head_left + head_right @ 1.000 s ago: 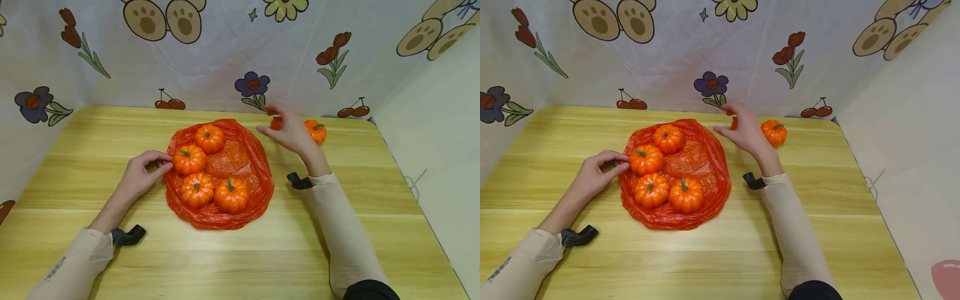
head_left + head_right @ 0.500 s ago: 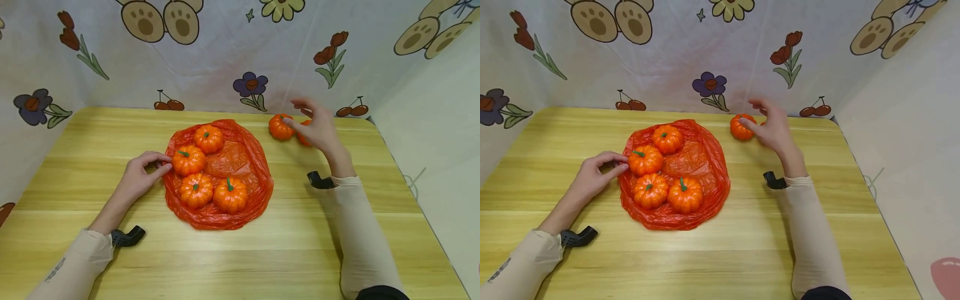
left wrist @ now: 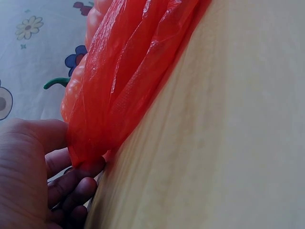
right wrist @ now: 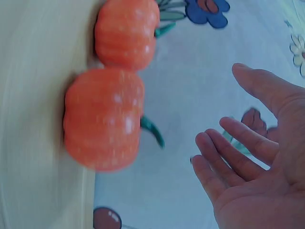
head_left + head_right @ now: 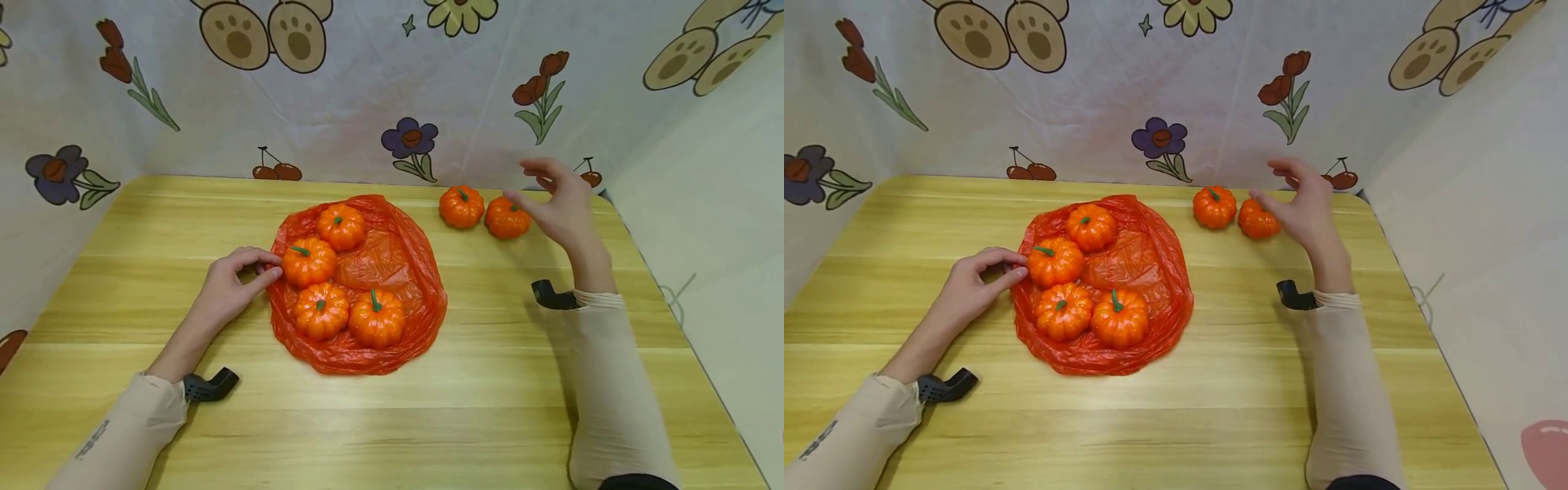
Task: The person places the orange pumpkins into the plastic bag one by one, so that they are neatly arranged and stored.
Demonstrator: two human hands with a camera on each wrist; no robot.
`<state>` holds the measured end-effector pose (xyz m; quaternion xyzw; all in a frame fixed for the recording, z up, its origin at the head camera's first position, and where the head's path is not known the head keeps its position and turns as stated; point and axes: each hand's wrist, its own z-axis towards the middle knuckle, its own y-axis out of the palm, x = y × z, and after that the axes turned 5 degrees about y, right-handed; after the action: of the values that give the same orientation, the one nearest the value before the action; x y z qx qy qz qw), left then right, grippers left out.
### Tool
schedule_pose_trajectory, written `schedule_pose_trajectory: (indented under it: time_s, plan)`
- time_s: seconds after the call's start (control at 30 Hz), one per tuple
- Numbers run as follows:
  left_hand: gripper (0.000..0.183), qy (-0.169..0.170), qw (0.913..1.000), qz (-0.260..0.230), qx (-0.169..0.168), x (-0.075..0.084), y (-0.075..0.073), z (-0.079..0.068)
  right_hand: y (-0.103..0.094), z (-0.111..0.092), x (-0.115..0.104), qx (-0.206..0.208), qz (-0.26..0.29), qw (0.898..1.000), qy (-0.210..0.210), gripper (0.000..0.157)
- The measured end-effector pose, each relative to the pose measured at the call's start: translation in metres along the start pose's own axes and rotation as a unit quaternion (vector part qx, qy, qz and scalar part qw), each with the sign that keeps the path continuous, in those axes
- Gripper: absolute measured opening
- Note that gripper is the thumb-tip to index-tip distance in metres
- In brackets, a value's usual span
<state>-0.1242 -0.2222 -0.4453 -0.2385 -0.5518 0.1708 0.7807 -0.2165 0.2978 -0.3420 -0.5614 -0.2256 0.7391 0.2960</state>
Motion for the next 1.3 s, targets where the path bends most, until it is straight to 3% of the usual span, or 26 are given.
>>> schedule_pose_trajectory:
  time_s: [0.23,0.83,1.3]
  plan:
    - [0.015,0.008,1.0000,-0.002,0.006,-0.002,0.000,0.001,-0.012,-0.004,0.015,-0.011,-0.021,0.999,0.023,0.060]
    - [0.015,0.009,0.9999,-0.002,0.004,-0.001,0.001,0.002,-0.007,-0.001,0.035,-0.140,-0.055,0.987,0.061,0.081]
    - [0.015,0.009,0.9999,0.001,0.005,0.000,0.001,0.001,0.002,0.001,0.049,-0.165,-0.068,0.981,0.079,0.090]
